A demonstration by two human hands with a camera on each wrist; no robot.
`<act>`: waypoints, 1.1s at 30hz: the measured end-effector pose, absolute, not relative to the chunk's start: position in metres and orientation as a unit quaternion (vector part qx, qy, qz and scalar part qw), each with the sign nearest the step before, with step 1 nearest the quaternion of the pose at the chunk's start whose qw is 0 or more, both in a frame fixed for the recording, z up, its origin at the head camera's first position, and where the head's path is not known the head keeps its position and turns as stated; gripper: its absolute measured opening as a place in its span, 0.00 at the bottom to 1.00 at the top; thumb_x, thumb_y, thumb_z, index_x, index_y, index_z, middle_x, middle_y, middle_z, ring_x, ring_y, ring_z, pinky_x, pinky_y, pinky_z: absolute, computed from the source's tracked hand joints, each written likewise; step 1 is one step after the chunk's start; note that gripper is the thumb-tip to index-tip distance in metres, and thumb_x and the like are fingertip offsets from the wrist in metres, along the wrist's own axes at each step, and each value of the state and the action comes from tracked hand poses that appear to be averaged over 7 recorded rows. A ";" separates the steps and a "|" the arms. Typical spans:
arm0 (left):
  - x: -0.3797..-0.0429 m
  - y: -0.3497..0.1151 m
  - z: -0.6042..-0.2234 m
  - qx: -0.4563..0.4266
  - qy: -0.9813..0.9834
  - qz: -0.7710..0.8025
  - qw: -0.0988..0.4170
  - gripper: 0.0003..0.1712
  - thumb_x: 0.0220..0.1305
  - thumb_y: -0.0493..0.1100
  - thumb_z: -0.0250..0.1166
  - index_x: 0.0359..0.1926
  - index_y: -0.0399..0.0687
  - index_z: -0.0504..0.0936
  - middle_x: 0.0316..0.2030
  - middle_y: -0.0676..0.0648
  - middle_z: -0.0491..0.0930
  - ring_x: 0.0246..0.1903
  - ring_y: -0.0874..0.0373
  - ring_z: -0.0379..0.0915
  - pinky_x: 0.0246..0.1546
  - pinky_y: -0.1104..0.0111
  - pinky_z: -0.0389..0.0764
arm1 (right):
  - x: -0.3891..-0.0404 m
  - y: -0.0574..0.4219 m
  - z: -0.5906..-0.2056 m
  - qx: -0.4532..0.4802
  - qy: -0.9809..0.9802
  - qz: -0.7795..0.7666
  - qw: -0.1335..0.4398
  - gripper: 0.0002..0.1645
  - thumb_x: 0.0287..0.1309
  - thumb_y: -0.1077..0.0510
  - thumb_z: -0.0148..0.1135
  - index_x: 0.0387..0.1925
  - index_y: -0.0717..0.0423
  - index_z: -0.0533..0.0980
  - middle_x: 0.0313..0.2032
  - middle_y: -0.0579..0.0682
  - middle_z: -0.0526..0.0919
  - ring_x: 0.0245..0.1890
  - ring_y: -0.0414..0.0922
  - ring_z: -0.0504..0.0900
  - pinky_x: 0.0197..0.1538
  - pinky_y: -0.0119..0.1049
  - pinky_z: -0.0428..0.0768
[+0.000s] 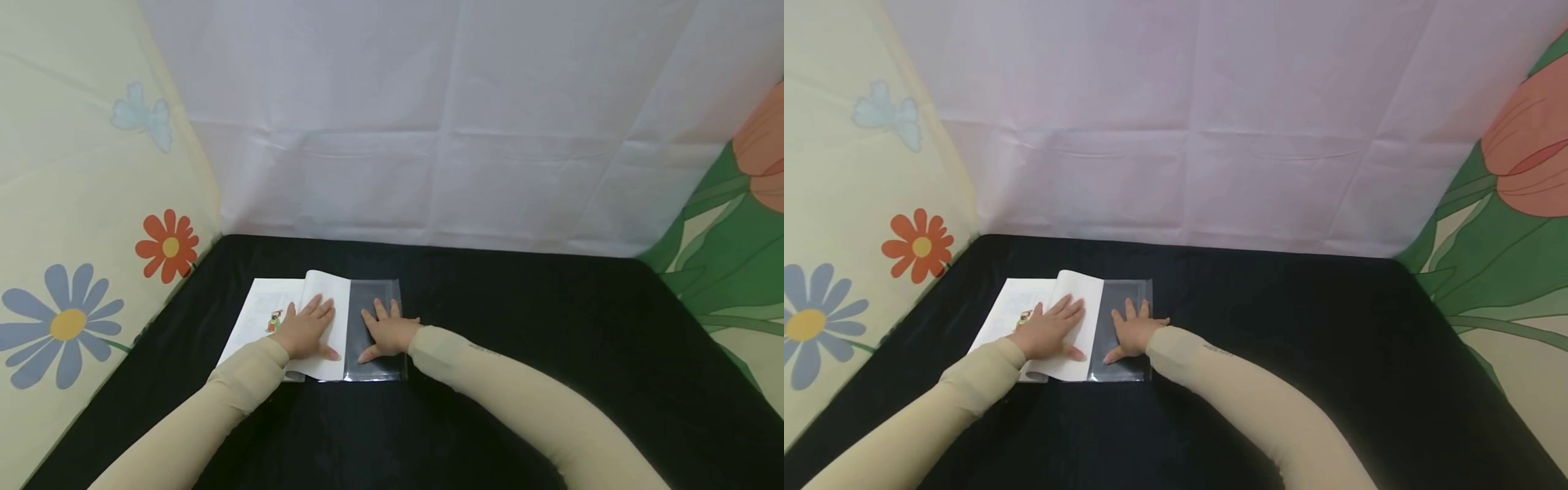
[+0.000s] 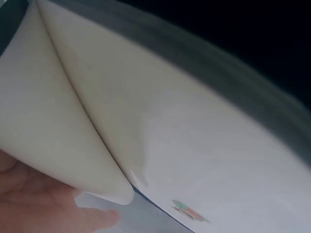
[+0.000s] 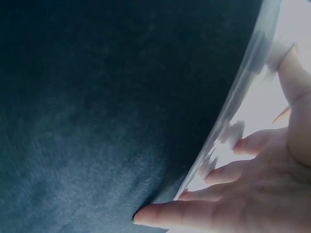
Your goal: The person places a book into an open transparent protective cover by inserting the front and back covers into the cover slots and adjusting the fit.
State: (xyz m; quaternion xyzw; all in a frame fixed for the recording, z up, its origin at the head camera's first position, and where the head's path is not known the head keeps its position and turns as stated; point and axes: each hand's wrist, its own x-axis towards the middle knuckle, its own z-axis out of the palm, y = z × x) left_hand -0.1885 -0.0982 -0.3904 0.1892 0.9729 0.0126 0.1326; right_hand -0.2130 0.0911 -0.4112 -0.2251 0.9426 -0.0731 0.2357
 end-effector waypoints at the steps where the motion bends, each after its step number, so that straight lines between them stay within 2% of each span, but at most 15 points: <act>1: -0.189 -0.098 -0.391 0.189 0.973 0.011 0.132 0.50 0.55 0.57 0.71 0.69 0.33 0.62 0.73 0.38 0.54 0.73 0.40 0.39 0.64 0.35 0.45 | -0.213 0.091 -0.411 -0.225 0.942 -0.073 0.236 0.58 0.54 0.33 0.63 0.77 0.49 0.47 0.76 0.57 0.38 0.73 0.64 0.36 0.59 0.73 0.57; 11: -0.189 -0.098 -0.392 0.188 0.974 0.018 0.126 0.49 0.55 0.57 0.71 0.69 0.33 0.64 0.73 0.37 0.54 0.73 0.40 0.39 0.63 0.33 0.44 | -0.213 0.093 -0.410 -0.230 0.941 -0.078 0.236 0.58 0.55 0.33 0.63 0.77 0.50 0.48 0.76 0.57 0.39 0.73 0.64 0.37 0.59 0.73 0.57; 19: -0.186 -0.098 -0.394 0.207 0.971 0.029 0.114 0.41 0.64 0.56 0.64 0.68 0.32 0.65 0.72 0.35 0.55 0.72 0.37 0.40 0.63 0.34 0.45 | -0.212 0.093 -0.410 -0.235 0.940 -0.081 0.233 0.57 0.55 0.33 0.62 0.77 0.51 0.48 0.76 0.58 0.38 0.73 0.65 0.36 0.59 0.74 0.57; 22: -0.188 -0.099 -0.391 0.218 0.966 0.037 0.135 0.44 0.63 0.57 0.64 0.69 0.31 0.63 0.72 0.34 0.52 0.73 0.37 0.38 0.65 0.36 0.43 | -0.211 0.093 -0.409 -0.236 0.940 -0.080 0.232 0.57 0.55 0.33 0.62 0.77 0.51 0.48 0.76 0.58 0.39 0.73 0.65 0.37 0.58 0.74 0.57; 27: -0.193 -0.102 -0.385 0.230 0.953 0.071 0.182 0.53 0.56 0.60 0.69 0.71 0.30 0.58 0.73 0.33 0.47 0.73 0.36 0.33 0.66 0.38 0.39 | -0.211 0.093 -0.408 -0.235 0.942 -0.075 0.229 0.58 0.55 0.32 0.62 0.77 0.50 0.47 0.76 0.58 0.39 0.73 0.65 0.37 0.58 0.74 0.57; 33: -0.192 -0.102 -0.386 0.237 0.952 0.069 0.180 0.55 0.54 0.59 0.71 0.70 0.28 0.59 0.73 0.32 0.47 0.73 0.35 0.33 0.66 0.37 0.39 | -0.211 0.092 -0.410 -0.234 0.943 -0.069 0.228 0.58 0.55 0.32 0.62 0.77 0.50 0.48 0.76 0.58 0.39 0.73 0.65 0.38 0.58 0.74 0.58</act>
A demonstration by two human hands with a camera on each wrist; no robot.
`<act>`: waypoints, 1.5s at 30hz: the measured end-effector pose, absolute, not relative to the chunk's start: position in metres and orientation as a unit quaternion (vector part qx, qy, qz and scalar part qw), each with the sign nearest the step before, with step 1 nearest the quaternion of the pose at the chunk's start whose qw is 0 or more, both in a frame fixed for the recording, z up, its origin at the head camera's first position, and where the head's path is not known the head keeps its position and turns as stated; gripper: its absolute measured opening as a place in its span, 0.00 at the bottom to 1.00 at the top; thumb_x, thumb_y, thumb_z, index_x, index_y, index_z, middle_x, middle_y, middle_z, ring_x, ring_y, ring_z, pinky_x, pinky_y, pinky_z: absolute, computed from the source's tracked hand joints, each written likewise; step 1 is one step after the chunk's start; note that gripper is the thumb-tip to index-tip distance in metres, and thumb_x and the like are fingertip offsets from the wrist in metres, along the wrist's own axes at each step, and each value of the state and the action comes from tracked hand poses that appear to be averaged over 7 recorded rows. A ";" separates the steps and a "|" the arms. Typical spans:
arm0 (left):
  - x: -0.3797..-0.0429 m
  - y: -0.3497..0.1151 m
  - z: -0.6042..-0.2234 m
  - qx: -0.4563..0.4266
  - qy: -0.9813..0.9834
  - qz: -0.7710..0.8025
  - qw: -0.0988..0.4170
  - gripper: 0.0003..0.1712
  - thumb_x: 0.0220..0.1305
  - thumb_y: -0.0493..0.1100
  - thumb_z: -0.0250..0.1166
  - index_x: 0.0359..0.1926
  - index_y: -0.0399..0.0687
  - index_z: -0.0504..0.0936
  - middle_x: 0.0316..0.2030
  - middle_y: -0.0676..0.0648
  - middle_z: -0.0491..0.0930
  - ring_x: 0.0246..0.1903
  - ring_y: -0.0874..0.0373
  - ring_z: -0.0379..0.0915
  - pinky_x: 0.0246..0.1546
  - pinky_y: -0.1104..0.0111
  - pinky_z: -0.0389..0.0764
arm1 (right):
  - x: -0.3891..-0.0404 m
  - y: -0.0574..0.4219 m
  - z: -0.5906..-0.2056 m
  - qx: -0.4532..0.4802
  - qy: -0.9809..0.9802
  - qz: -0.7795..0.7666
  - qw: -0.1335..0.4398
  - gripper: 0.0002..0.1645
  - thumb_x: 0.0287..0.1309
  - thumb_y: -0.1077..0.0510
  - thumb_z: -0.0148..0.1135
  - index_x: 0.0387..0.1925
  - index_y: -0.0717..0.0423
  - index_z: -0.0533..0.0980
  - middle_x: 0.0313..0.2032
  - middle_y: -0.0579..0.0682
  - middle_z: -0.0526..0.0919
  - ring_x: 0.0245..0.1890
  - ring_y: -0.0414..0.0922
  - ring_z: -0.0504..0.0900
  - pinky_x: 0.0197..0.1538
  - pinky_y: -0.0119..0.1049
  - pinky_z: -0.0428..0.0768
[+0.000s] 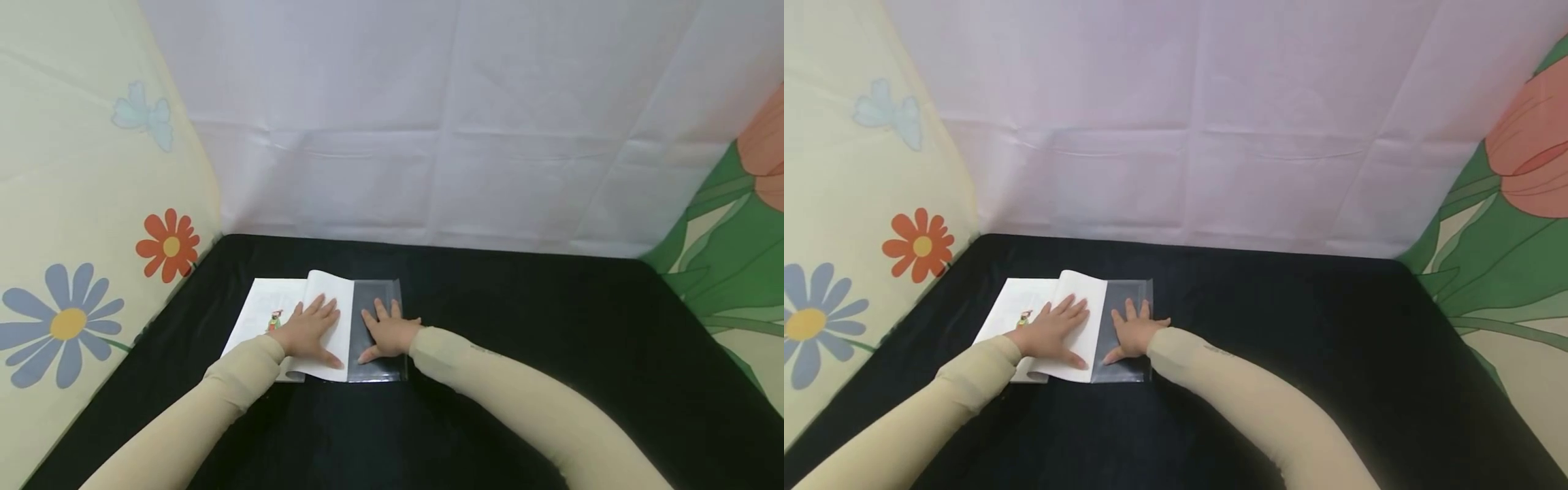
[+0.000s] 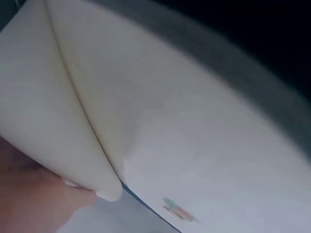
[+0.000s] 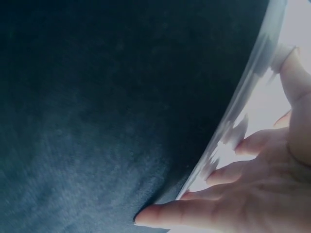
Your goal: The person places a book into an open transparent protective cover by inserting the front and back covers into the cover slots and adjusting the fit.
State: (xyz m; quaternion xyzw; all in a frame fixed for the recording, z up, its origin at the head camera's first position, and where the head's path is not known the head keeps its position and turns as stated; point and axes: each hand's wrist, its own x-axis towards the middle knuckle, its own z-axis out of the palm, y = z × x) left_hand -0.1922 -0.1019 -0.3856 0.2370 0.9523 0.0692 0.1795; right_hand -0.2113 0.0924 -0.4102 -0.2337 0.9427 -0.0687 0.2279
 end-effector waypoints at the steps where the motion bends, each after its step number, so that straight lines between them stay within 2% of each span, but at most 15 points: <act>1: -0.192 -0.101 -0.386 0.238 0.953 0.067 0.176 0.55 0.54 0.59 0.71 0.70 0.28 0.59 0.73 0.32 0.48 0.73 0.35 0.33 0.66 0.37 0.39 | -0.211 0.093 -0.411 -0.233 0.943 -0.068 0.227 0.58 0.55 0.32 0.62 0.76 0.50 0.48 0.76 0.58 0.39 0.73 0.65 0.38 0.58 0.73 0.58; 15: -0.189 -0.091 -0.389 0.233 0.958 0.028 0.167 0.54 0.53 0.61 0.71 0.69 0.30 0.62 0.73 0.36 0.51 0.73 0.36 0.33 0.67 0.38 0.38 | -0.209 0.085 -0.413 -0.225 0.945 -0.063 0.229 0.57 0.54 0.31 0.62 0.77 0.47 0.48 0.76 0.55 0.40 0.73 0.63 0.39 0.59 0.72 0.59; 20: -0.191 -0.099 -0.383 0.251 0.950 0.059 0.175 0.50 0.56 0.56 0.71 0.68 0.29 0.62 0.73 0.34 0.50 0.73 0.35 0.32 0.67 0.40 0.41 | -0.209 0.083 -0.413 -0.218 0.946 -0.063 0.231 0.57 0.53 0.31 0.61 0.77 0.46 0.48 0.76 0.54 0.39 0.74 0.62 0.38 0.59 0.72 0.58; 23: -0.191 -0.100 -0.377 0.256 0.948 0.056 0.183 0.46 0.56 0.54 0.71 0.68 0.32 0.65 0.73 0.31 0.48 0.72 0.32 0.31 0.67 0.41 0.44 | -0.208 0.083 -0.413 -0.216 0.947 -0.066 0.230 0.57 0.53 0.31 0.62 0.77 0.45 0.48 0.76 0.54 0.39 0.74 0.62 0.38 0.60 0.72 0.58; 27: -0.190 -0.097 -0.375 0.259 0.948 0.012 0.183 0.47 0.57 0.58 0.69 0.69 0.36 0.65 0.73 0.31 0.46 0.71 0.30 0.30 0.66 0.39 0.45 | -0.206 0.082 -0.412 -0.216 0.948 -0.064 0.226 0.57 0.52 0.30 0.62 0.76 0.45 0.50 0.76 0.54 0.41 0.74 0.62 0.39 0.59 0.72 0.59; 33: -0.190 -0.091 -0.375 0.250 0.950 0.009 0.186 0.52 0.57 0.60 0.69 0.70 0.31 0.60 0.73 0.32 0.47 0.72 0.32 0.32 0.67 0.39 0.42 | -0.205 0.082 -0.411 -0.212 0.949 -0.060 0.226 0.57 0.52 0.30 0.62 0.76 0.44 0.50 0.76 0.54 0.41 0.74 0.61 0.40 0.59 0.72 0.60; 45: -0.189 -0.092 -0.388 0.263 0.952 0.018 0.158 0.51 0.55 0.58 0.71 0.67 0.27 0.63 0.72 0.32 0.53 0.72 0.31 0.33 0.67 0.41 0.43 | -0.205 0.083 -0.410 -0.218 0.950 -0.066 0.215 0.57 0.51 0.30 0.64 0.76 0.44 0.53 0.76 0.54 0.45 0.73 0.62 0.42 0.58 0.71 0.61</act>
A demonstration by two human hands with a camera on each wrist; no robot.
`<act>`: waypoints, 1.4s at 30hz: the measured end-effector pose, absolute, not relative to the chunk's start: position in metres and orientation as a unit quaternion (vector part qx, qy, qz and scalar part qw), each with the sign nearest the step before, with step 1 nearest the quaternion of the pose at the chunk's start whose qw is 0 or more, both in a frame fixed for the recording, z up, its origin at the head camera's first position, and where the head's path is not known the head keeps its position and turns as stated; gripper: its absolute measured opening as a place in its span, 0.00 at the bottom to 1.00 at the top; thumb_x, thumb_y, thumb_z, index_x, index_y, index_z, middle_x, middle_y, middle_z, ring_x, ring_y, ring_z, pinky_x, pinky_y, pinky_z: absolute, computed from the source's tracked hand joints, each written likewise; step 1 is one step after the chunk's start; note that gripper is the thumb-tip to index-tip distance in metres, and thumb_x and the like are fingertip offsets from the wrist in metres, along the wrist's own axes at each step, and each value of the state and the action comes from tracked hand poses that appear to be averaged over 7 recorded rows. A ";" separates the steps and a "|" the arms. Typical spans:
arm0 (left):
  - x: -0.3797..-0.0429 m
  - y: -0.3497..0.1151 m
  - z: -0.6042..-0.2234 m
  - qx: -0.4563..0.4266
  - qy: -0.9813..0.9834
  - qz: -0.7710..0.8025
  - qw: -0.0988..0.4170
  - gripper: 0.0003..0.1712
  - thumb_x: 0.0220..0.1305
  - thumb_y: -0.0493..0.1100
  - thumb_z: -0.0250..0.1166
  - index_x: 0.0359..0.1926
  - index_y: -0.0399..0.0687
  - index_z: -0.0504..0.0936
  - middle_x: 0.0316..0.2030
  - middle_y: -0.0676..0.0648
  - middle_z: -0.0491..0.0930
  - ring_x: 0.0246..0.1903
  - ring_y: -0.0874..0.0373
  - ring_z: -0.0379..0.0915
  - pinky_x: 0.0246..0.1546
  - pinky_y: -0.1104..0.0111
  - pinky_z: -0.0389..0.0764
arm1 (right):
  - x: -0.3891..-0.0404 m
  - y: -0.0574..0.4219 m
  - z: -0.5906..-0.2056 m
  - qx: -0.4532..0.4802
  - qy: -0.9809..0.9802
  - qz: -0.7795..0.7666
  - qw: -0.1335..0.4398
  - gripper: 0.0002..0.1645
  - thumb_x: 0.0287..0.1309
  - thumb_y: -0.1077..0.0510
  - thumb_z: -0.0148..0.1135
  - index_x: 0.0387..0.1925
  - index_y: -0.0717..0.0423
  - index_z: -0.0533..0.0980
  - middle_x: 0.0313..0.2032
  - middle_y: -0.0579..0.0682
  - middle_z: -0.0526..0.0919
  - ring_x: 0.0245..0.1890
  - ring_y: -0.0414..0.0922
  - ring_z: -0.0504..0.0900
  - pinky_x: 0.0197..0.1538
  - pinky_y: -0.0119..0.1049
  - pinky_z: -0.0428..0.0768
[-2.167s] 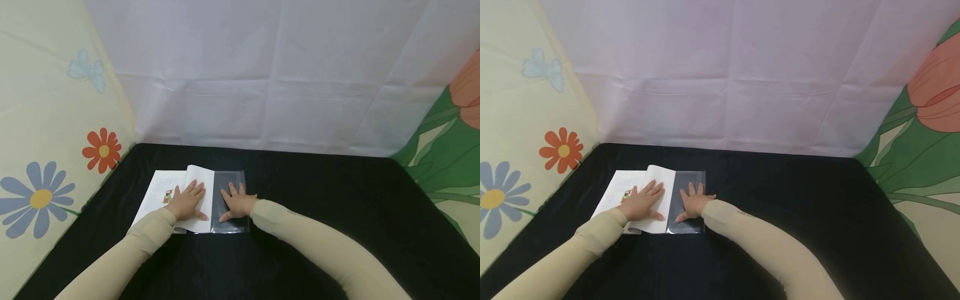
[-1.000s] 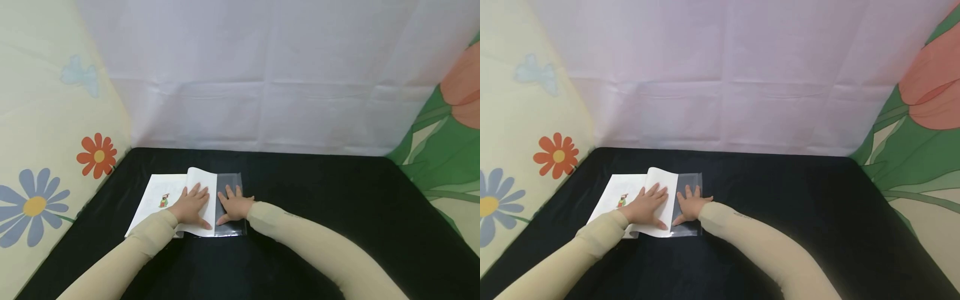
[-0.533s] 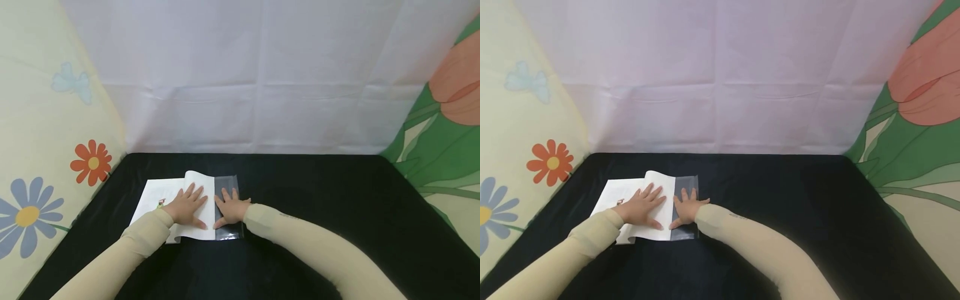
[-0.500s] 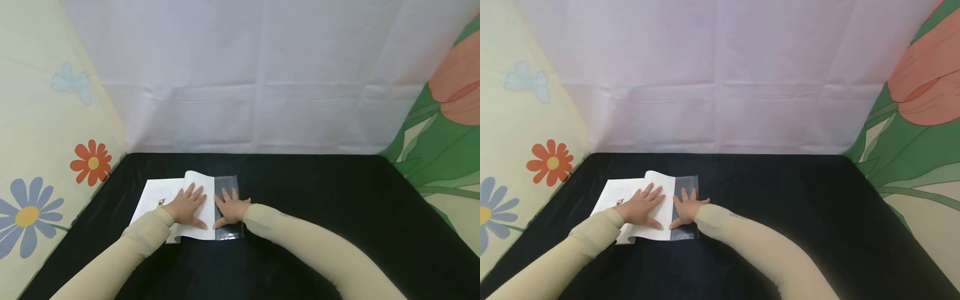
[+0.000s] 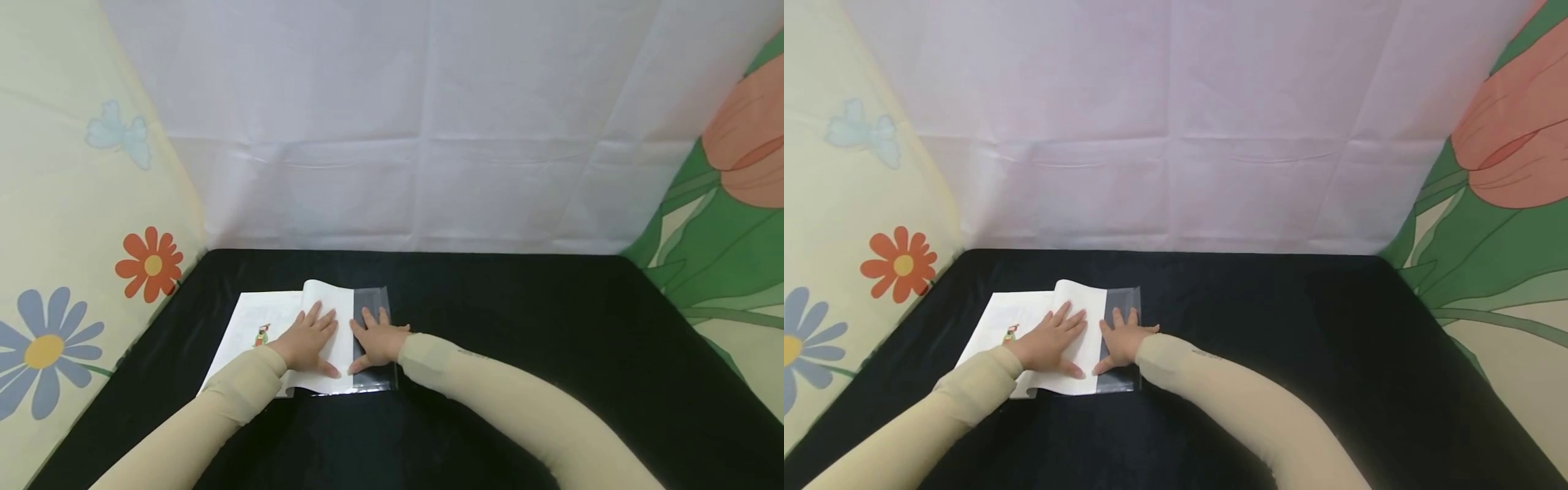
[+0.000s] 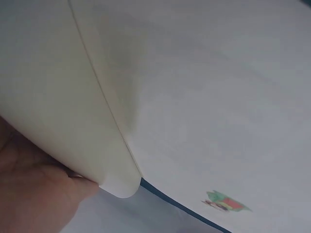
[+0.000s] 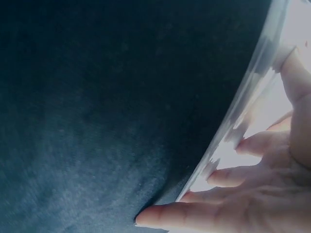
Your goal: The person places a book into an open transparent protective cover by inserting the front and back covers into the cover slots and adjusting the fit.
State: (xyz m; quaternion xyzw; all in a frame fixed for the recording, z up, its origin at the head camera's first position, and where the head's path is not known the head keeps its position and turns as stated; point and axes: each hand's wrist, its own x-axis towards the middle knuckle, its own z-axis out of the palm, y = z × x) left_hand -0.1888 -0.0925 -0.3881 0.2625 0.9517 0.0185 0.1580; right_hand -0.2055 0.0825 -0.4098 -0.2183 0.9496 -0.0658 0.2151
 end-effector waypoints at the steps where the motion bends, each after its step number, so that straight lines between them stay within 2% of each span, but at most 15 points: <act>1: -0.189 -0.093 -0.388 0.264 0.951 0.021 0.158 0.51 0.55 0.58 0.71 0.67 0.27 0.63 0.72 0.32 0.53 0.72 0.31 0.33 0.67 0.41 0.43 | -0.205 0.082 -0.410 -0.218 0.950 -0.067 0.216 0.57 0.51 0.31 0.64 0.76 0.44 0.53 0.76 0.54 0.45 0.73 0.62 0.42 0.58 0.71 0.61; 11: -0.187 -0.099 -0.380 0.260 0.948 0.054 0.174 0.52 0.55 0.56 0.72 0.68 0.26 0.60 0.72 0.32 0.51 0.72 0.34 0.35 0.67 0.41 0.48 | -0.207 0.080 -0.414 -0.219 0.949 -0.063 0.217 0.56 0.51 0.30 0.64 0.76 0.44 0.53 0.76 0.54 0.45 0.74 0.62 0.43 0.58 0.71 0.62; 18: -0.178 -0.100 -0.371 0.200 0.960 0.060 0.187 0.62 0.50 0.58 0.74 0.70 0.24 0.53 0.73 0.28 0.41 0.72 0.33 0.32 0.65 0.38 0.47 | -0.208 0.080 -0.416 -0.218 0.949 -0.068 0.217 0.56 0.51 0.30 0.63 0.76 0.44 0.52 0.76 0.54 0.45 0.74 0.62 0.42 0.59 0.70 0.61; 22: -0.176 -0.101 -0.374 0.196 0.962 0.055 0.182 0.63 0.50 0.60 0.74 0.71 0.24 0.50 0.73 0.28 0.39 0.72 0.33 0.30 0.65 0.38 0.47 | -0.208 0.082 -0.415 -0.214 0.948 -0.083 0.222 0.57 0.51 0.31 0.65 0.76 0.44 0.52 0.76 0.53 0.44 0.74 0.62 0.41 0.61 0.70 0.58; 42: -0.176 -0.086 -0.381 0.195 0.966 0.022 0.170 0.61 0.52 0.61 0.72 0.70 0.24 0.54 0.73 0.30 0.42 0.73 0.35 0.32 0.66 0.39 0.48 | -0.209 0.089 -0.407 -0.215 0.935 -0.138 0.248 0.58 0.50 0.34 0.69 0.76 0.47 0.53 0.76 0.56 0.42 0.74 0.63 0.37 0.62 0.72 0.50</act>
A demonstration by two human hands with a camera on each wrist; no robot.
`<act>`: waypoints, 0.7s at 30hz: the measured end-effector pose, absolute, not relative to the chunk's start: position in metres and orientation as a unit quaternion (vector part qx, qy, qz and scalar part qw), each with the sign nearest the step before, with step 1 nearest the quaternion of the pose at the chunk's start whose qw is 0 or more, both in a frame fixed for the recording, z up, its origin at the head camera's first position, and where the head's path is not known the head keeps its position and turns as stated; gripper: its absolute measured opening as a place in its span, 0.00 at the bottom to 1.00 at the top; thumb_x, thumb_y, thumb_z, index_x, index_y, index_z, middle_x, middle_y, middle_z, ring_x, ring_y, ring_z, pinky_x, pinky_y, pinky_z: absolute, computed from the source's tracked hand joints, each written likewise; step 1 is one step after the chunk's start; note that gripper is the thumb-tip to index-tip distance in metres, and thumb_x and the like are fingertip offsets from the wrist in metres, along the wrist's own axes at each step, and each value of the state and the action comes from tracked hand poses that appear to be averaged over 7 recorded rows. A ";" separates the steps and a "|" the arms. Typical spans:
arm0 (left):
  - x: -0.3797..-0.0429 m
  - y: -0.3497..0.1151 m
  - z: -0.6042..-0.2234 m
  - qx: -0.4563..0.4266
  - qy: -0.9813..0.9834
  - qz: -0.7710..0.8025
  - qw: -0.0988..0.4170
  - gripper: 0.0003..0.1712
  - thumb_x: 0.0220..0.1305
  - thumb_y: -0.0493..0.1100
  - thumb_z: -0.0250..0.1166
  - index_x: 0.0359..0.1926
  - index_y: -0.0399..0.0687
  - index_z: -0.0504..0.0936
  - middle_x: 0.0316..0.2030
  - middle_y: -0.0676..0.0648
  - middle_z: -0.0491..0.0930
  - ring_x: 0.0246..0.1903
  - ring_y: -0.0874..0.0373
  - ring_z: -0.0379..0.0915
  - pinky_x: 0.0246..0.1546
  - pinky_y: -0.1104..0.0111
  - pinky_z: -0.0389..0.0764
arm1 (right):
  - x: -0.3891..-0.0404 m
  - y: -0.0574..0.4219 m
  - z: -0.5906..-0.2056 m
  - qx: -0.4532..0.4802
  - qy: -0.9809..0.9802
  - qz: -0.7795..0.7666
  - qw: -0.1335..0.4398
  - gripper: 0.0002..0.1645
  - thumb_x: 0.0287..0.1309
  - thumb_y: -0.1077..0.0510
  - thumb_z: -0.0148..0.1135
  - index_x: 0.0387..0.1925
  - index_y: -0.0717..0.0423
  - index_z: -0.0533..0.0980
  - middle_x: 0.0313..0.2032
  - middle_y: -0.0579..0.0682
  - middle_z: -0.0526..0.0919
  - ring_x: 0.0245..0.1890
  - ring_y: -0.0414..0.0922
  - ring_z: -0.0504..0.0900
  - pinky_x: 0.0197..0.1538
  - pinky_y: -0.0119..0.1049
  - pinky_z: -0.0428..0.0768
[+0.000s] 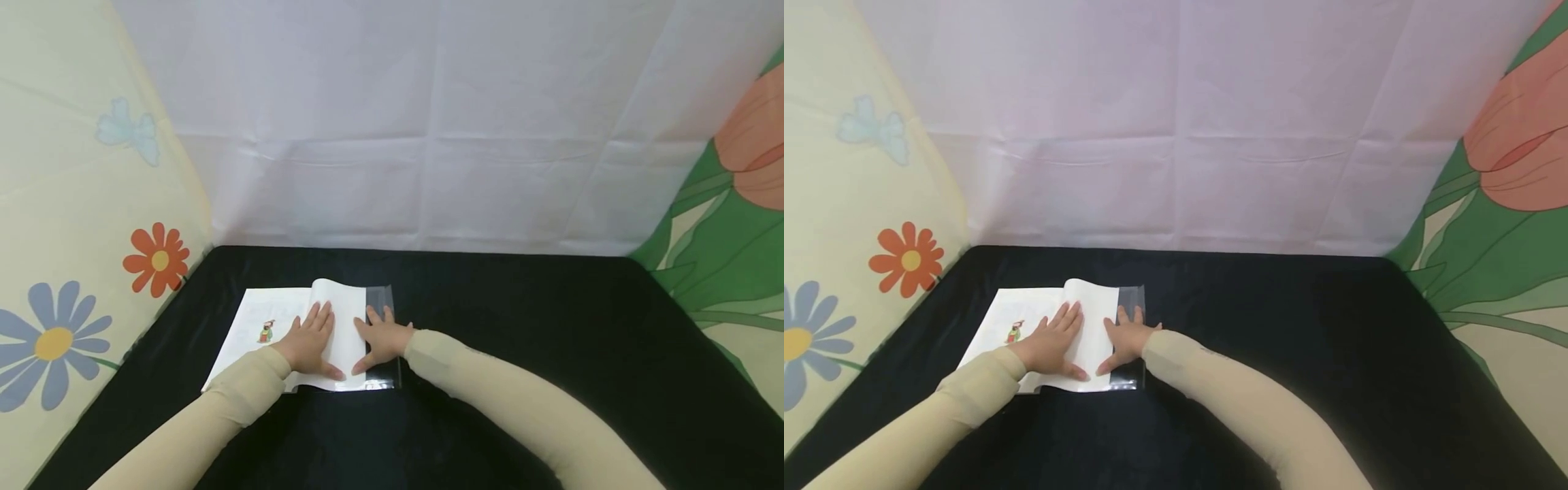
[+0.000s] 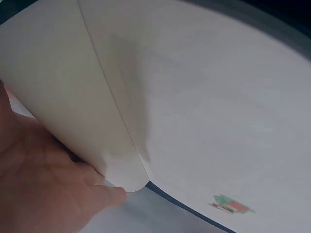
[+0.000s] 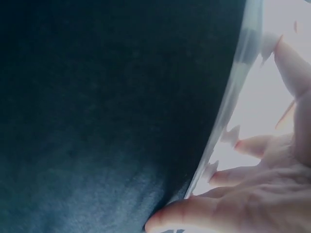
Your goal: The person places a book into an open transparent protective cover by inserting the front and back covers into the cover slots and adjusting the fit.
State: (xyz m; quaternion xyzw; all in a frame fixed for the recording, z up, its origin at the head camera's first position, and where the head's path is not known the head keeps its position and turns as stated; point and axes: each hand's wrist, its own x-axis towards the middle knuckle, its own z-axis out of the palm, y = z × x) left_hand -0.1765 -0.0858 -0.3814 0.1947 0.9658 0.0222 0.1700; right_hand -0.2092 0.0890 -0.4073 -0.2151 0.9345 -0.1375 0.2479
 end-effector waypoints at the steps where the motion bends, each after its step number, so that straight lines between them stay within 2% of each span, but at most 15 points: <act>1: -0.176 -0.085 -0.381 0.193 0.966 0.022 0.171 0.61 0.52 0.61 0.72 0.70 0.24 0.54 0.73 0.30 0.42 0.73 0.35 0.32 0.66 0.39 0.48 | -0.209 0.089 -0.407 -0.214 0.935 -0.138 0.248 0.58 0.50 0.34 0.69 0.76 0.47 0.53 0.76 0.56 0.42 0.74 0.63 0.37 0.62 0.72 0.50; 11: -0.187 -0.098 -0.377 0.212 0.957 0.050 0.192 0.56 0.56 0.59 0.70 0.70 0.26 0.55 0.73 0.31 0.44 0.73 0.36 0.35 0.64 0.35 0.45 | -0.209 0.085 -0.409 -0.217 0.938 -0.125 0.240 0.58 0.50 0.33 0.69 0.75 0.47 0.53 0.76 0.56 0.44 0.73 0.63 0.39 0.62 0.72 0.53; 17: -0.190 -0.107 -0.370 0.218 0.945 0.077 0.232 0.59 0.51 0.54 0.75 0.71 0.26 0.53 0.73 0.30 0.43 0.73 0.35 0.34 0.64 0.36 0.45 | -0.207 0.085 -0.408 -0.219 0.939 -0.122 0.235 0.59 0.49 0.33 0.69 0.75 0.48 0.53 0.76 0.56 0.45 0.73 0.63 0.40 0.61 0.72 0.54; 21: -0.189 -0.106 -0.368 0.221 0.943 0.081 0.235 0.60 0.49 0.54 0.76 0.71 0.25 0.53 0.73 0.30 0.42 0.73 0.35 0.33 0.65 0.37 0.47 | -0.208 0.087 -0.407 -0.220 0.939 -0.121 0.236 0.59 0.50 0.33 0.68 0.76 0.49 0.52 0.76 0.56 0.44 0.73 0.64 0.39 0.61 0.72 0.53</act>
